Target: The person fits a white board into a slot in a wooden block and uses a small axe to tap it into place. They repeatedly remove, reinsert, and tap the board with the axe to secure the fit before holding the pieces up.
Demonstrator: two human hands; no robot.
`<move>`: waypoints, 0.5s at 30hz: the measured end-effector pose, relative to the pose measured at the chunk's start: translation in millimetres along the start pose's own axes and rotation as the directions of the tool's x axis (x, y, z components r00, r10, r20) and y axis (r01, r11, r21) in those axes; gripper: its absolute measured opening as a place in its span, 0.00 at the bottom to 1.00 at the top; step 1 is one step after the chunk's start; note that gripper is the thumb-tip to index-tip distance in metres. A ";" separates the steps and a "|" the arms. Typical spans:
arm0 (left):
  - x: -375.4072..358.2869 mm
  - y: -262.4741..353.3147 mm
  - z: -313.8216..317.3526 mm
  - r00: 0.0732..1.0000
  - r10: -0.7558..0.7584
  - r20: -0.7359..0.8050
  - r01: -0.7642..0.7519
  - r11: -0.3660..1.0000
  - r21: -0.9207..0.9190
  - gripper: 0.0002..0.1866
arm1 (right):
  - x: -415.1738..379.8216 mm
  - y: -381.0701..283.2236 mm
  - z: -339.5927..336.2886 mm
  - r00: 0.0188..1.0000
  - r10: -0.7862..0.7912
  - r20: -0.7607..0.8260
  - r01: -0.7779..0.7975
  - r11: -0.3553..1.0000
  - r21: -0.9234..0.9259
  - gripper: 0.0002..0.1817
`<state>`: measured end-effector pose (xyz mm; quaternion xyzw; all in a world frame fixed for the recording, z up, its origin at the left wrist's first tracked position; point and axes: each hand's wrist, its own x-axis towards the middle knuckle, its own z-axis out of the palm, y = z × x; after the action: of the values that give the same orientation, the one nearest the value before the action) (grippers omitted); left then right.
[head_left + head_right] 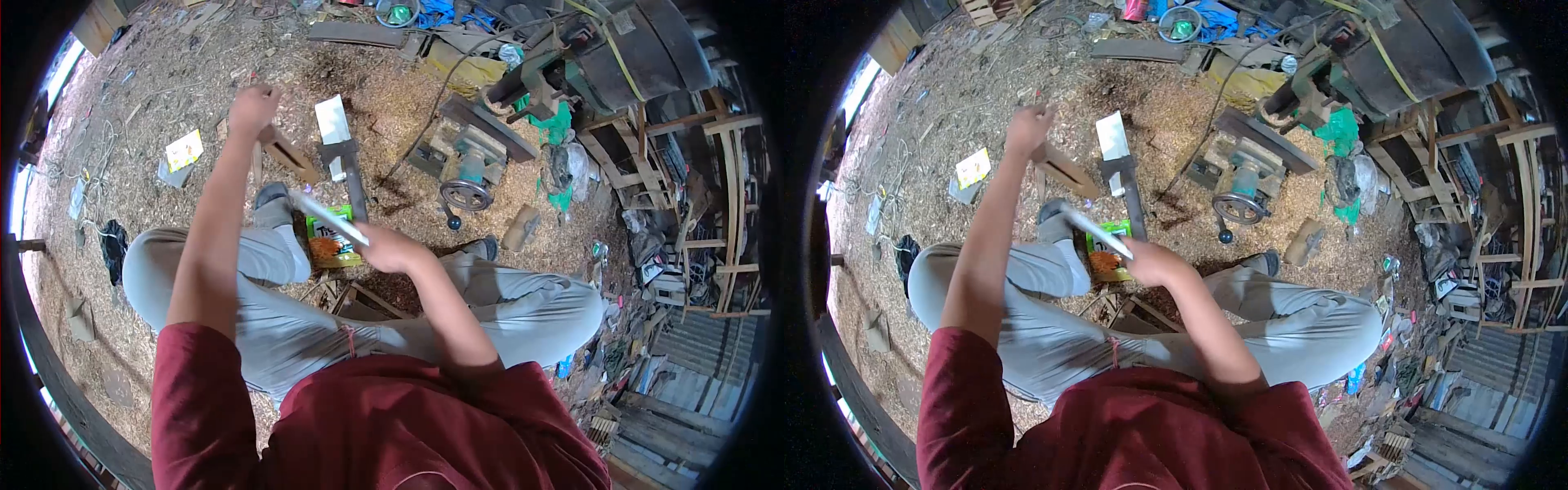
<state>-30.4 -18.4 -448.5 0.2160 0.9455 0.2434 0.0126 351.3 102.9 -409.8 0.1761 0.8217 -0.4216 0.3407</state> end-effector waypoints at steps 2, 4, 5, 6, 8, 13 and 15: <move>11.0 -35.4 8.9 0.990 0.128 -0.063 -0.124 0.991 0.057 0.24 | -5.9 21.5 9.1 0.999 -0.033 -0.020 0.033 0.999 -0.010 0.35; 0.2 -25.9 -7.1 0.999 0.029 -0.013 -0.029 0.998 0.049 0.26 | 9.8 44.5 20.0 1.000 -0.025 -0.006 0.025 0.999 -0.048 0.35; -7.0 -20.7 -14.1 0.997 -0.068 0.045 0.066 0.997 0.050 0.28 | 17.4 47.5 25.6 0.998 0.029 -0.048 -0.033 0.997 -0.072 0.33; -10.8 -18.4 -13.4 0.997 -0.067 0.044 0.064 0.996 0.059 0.28 | 21.0 45.4 28.3 0.999 0.022 -0.046 -0.025 0.997 -0.067 0.33; -21.4 -10.9 -11.0 0.990 -0.138 -0.009 0.138 0.989 0.059 0.28 | 30.0 39.8 32.2 0.986 0.133 -0.097 -0.134 0.991 0.000 0.32; -38.5 -21.1 4.1 0.954 -0.054 -0.295 0.057 0.998 0.001 0.25 | 59.4 32.1 31.9 0.970 0.181 -0.162 -0.109 0.921 0.374 0.31; -47.7 -17.8 2.5 0.930 -0.118 -0.349 0.131 0.991 0.014 0.24 | 69.2 22.7 27.4 0.959 0.186 -0.214 -0.106 0.936 0.336 0.34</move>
<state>6.0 -51.1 -462.9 0.1096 0.9489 0.2591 -0.1432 326.8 94.0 -483.1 0.3404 0.7620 -0.4983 0.2349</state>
